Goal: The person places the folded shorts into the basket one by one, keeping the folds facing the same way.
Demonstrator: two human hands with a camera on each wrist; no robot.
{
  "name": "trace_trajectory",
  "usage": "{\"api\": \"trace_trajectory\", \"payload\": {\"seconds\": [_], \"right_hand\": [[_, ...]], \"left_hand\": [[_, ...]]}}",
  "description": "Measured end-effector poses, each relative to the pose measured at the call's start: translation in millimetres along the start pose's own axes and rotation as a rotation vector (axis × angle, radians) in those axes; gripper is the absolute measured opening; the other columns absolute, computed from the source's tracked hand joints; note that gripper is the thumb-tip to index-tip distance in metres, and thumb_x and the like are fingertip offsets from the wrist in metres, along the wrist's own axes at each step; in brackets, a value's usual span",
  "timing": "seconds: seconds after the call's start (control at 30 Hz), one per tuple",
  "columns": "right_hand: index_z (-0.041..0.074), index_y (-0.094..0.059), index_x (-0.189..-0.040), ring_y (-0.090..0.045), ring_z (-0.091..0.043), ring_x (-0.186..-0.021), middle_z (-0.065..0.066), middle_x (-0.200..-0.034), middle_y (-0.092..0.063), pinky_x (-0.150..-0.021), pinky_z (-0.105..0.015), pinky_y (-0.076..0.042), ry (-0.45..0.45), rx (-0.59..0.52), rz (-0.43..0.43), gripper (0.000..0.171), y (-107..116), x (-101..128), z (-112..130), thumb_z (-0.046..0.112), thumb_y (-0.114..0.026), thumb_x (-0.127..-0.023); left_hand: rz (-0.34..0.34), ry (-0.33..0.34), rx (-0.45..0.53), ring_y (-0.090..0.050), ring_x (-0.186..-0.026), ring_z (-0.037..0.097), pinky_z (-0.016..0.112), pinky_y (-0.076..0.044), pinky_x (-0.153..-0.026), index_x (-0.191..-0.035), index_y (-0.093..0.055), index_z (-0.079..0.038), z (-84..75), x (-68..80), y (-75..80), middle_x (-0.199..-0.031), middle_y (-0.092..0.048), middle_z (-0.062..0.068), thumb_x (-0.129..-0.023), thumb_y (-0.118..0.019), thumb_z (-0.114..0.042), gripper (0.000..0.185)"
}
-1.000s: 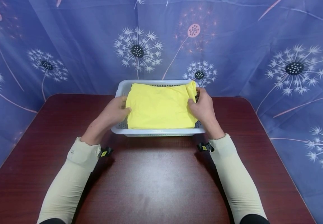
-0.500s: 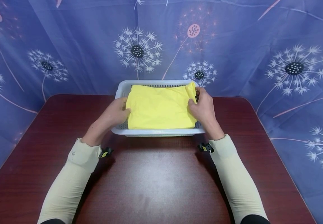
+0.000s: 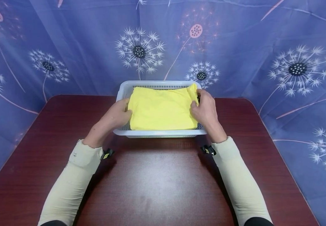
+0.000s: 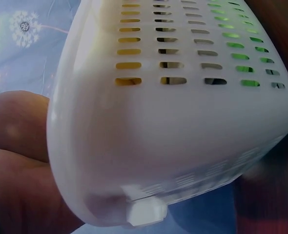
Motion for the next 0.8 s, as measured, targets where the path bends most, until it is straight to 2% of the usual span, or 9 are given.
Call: {"api": "trace_trajectory", "payload": {"seconds": [0.43, 0.7, 0.8], "right_hand": [[-0.012, -0.057, -0.142, -0.054, -0.046, -0.133, -0.032, -0.140, -0.060, -0.112, -0.057, -0.044, 0.050, 0.026, -0.005, 0.048, 1, 4, 1, 0.004, -0.056, -0.097], [-0.011, -0.059, -0.140, -0.055, -0.047, -0.131, -0.033, -0.139, -0.059, -0.110, -0.058, -0.045, 0.070, 0.053, 0.004, 0.046, 4, 9, 3, 0.006, -0.056, -0.097], [-0.011, -0.061, -0.139, -0.055, -0.047, -0.131, -0.032, -0.139, -0.059, -0.110, -0.058, -0.045, 0.084, 0.054, -0.004, 0.045, 6, 12, 4, 0.006, -0.058, -0.097]], "left_hand": [[-0.021, -0.029, -0.044, -0.056, -0.102, 0.031, 0.046, -0.045, -0.099, -0.149, -0.050, -0.001, -0.4, 3.3, -1.3, -0.118, -0.063, 0.018, -0.104, -0.043, -0.004, 0.046], [-0.059, -0.048, -0.076, -0.054, -0.109, 0.030, 0.048, -0.044, -0.103, -0.150, -0.051, -0.004, -3.5, 9.1, 0.0, -0.126, -0.064, 0.017, -0.103, -0.045, -0.005, 0.047], [-0.076, -0.050, -0.099, -0.055, -0.116, 0.030, 0.051, -0.045, -0.108, -0.150, -0.051, -0.003, -5.9, 11.8, 1.6, -0.134, -0.064, 0.018, -0.104, -0.046, -0.006, 0.047]]}}
Point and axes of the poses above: each hand's wrist, its own x-axis away from the middle knuckle, its own y-axis out of the back of the hand, z = x × y, the point moved 3 cm from there along -x, towards the middle knuckle
